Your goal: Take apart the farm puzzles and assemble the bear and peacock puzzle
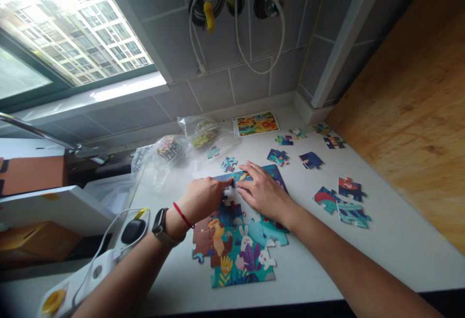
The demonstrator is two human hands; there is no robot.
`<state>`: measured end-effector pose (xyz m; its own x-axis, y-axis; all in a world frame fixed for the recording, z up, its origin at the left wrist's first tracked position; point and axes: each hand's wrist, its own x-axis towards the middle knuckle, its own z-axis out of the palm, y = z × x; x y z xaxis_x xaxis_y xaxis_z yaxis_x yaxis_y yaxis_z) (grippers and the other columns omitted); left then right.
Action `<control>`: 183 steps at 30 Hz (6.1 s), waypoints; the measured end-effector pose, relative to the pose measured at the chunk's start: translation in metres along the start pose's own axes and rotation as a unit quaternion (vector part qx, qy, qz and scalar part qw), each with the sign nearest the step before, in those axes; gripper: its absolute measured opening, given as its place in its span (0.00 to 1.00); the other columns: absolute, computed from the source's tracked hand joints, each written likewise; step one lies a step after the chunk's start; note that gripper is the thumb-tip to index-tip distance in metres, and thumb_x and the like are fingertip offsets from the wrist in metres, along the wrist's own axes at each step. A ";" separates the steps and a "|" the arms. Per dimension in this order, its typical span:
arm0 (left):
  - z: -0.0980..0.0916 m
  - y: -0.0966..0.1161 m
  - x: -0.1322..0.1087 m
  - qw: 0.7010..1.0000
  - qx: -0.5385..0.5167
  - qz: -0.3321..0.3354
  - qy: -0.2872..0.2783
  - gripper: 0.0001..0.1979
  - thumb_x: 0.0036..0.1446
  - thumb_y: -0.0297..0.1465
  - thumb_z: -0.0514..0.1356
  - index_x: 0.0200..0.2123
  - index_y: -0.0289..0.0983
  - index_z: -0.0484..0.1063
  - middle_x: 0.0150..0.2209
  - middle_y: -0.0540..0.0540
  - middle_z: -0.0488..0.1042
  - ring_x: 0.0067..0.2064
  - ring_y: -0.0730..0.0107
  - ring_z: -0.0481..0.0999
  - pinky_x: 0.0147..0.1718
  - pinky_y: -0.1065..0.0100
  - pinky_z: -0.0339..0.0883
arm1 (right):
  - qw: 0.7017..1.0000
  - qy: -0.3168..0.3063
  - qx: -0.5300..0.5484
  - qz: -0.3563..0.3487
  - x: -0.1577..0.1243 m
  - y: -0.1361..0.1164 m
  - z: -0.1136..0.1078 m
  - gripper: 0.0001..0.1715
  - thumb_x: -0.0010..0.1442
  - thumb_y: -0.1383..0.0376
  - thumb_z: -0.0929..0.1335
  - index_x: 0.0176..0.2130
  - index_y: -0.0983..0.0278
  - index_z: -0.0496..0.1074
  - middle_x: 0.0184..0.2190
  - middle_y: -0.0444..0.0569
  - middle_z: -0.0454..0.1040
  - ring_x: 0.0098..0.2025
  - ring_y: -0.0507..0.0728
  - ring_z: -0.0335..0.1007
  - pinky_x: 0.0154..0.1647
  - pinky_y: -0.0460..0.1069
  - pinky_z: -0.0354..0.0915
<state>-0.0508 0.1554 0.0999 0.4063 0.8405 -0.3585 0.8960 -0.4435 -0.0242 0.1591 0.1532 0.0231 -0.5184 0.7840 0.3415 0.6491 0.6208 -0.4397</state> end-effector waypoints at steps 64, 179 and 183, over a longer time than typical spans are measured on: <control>-0.023 -0.058 0.004 0.929 -0.153 0.049 0.334 0.21 0.67 0.30 0.51 0.54 0.44 0.81 0.40 0.43 0.85 0.36 0.62 0.84 0.35 0.64 0.74 | 0.955 -0.041 -0.203 0.212 0.031 0.141 -0.096 0.22 0.59 0.62 0.73 0.53 0.63 0.81 0.54 0.60 0.77 0.54 0.65 0.77 0.61 0.59 0.69; 0.093 0.061 0.007 0.893 -0.182 0.336 0.239 0.29 0.72 0.51 0.53 0.70 0.46 0.66 0.75 0.42 0.58 0.74 0.43 0.58 0.71 0.41 0.48 | 0.930 -0.089 -0.101 0.341 -0.051 0.151 -0.130 0.27 0.50 0.59 0.78 0.48 0.68 0.81 0.36 0.53 0.83 0.31 0.57 0.78 0.36 0.51 0.75; 0.092 0.061 0.007 0.890 -0.185 0.337 0.244 0.29 0.71 0.50 0.53 0.70 0.46 0.66 0.74 0.41 0.59 0.74 0.41 0.59 0.70 0.40 0.49 | 0.922 -0.077 -0.136 0.355 -0.055 0.162 -0.144 0.29 0.54 0.57 0.77 0.51 0.70 0.80 0.35 0.54 0.81 0.33 0.58 0.79 0.38 0.53 0.75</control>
<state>-0.0102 0.1052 0.0098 0.8230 0.4970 0.2748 0.3794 -0.8413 0.3851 0.3726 0.2113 0.0526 0.0317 0.9960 -0.0832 0.9599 -0.0535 -0.2751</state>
